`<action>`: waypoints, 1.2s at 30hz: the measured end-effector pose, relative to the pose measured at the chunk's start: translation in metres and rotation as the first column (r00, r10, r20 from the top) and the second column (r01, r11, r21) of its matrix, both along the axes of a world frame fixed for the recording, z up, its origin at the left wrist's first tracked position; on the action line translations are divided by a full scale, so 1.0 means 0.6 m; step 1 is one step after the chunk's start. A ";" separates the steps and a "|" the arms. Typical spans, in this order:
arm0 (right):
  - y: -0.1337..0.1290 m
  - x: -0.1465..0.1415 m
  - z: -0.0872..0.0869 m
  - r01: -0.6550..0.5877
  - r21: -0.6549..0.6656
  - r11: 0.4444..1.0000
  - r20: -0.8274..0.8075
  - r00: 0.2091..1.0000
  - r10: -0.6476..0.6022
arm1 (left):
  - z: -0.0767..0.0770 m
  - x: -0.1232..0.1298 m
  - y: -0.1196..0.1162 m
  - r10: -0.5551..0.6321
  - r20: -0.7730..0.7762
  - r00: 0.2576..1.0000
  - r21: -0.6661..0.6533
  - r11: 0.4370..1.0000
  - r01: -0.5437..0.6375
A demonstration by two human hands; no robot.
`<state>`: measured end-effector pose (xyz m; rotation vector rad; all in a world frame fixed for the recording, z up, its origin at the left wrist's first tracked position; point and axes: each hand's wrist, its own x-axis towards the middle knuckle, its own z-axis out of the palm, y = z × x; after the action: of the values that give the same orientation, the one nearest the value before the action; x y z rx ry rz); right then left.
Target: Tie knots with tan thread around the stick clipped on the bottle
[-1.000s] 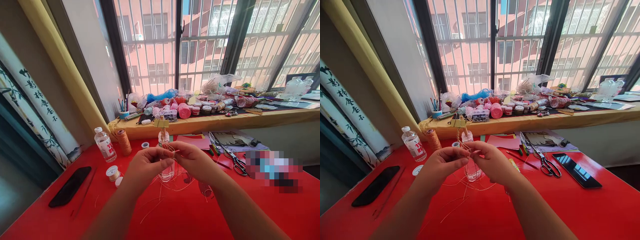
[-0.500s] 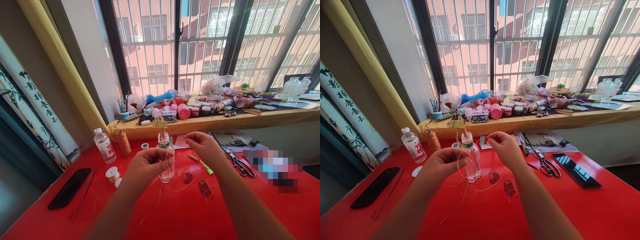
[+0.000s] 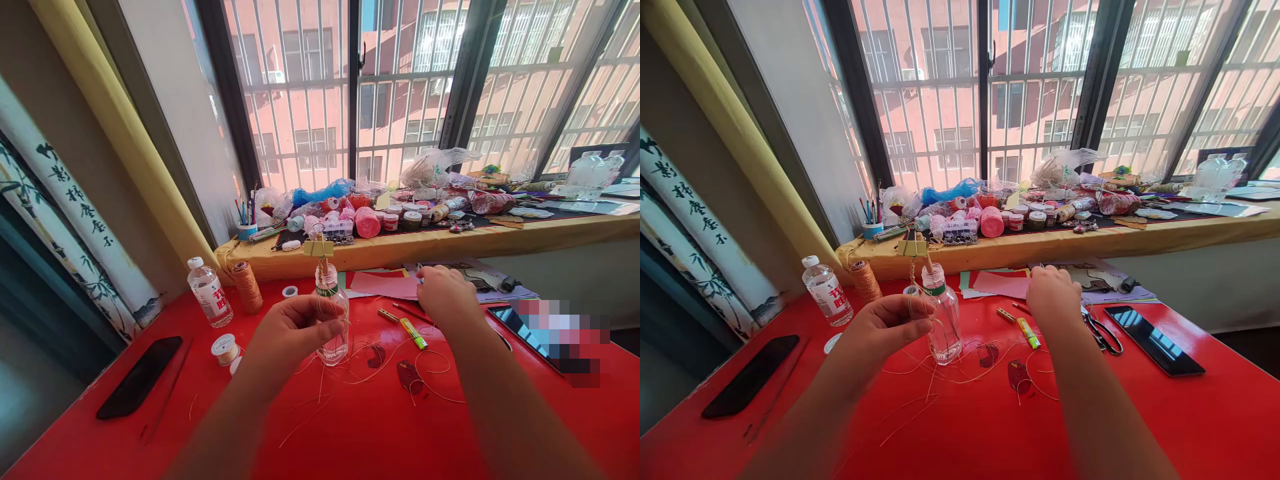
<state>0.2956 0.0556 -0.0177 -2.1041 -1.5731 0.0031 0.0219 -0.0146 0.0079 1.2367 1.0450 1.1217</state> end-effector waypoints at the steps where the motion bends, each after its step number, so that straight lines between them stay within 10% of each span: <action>1: -0.004 -0.010 0.004 -0.030 0.017 0.999 0.008 1.000 0.030 | 0.000 0.000 0.000 -0.003 0.000 1.000 0.002 1.000 0.003; 5: -0.044 -0.073 0.024 -0.363 0.134 0.922 -0.025 0.929 0.369 | -0.001 0.000 0.001 -0.020 0.009 1.000 0.010 1.000 0.020; 7: -0.071 -0.103 0.033 -0.649 0.301 0.699 -0.186 0.679 0.710 | -0.002 -0.001 0.003 -0.027 0.020 0.999 0.016 1.000 0.026; 10: -0.100 -0.131 0.041 -0.727 0.358 0.586 -0.317 0.495 0.809 | -0.002 -0.003 0.006 -0.070 0.032 0.997 0.033 0.997 0.069; 20: -0.089 -0.124 0.037 -0.610 0.340 0.716 -0.516 0.515 0.685 | -0.008 -0.010 0.013 -0.095 -0.018 0.995 0.045 0.994 0.096; 30: -0.081 -0.106 0.051 -0.558 0.366 0.744 -0.909 -0.044 0.415 | -0.011 -0.004 0.014 -0.048 -0.028 0.998 0.036 0.998 0.049; 36: -0.075 -0.113 0.077 -0.521 0.351 0.778 -0.918 -0.026 0.396 | -0.010 0.000 0.013 -0.054 0.012 0.998 0.020 0.998 0.054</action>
<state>0.2276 0.0109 0.0282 -0.8685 -1.1965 1.4600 0.0220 -0.0067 0.0019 1.2649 0.9878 1.0986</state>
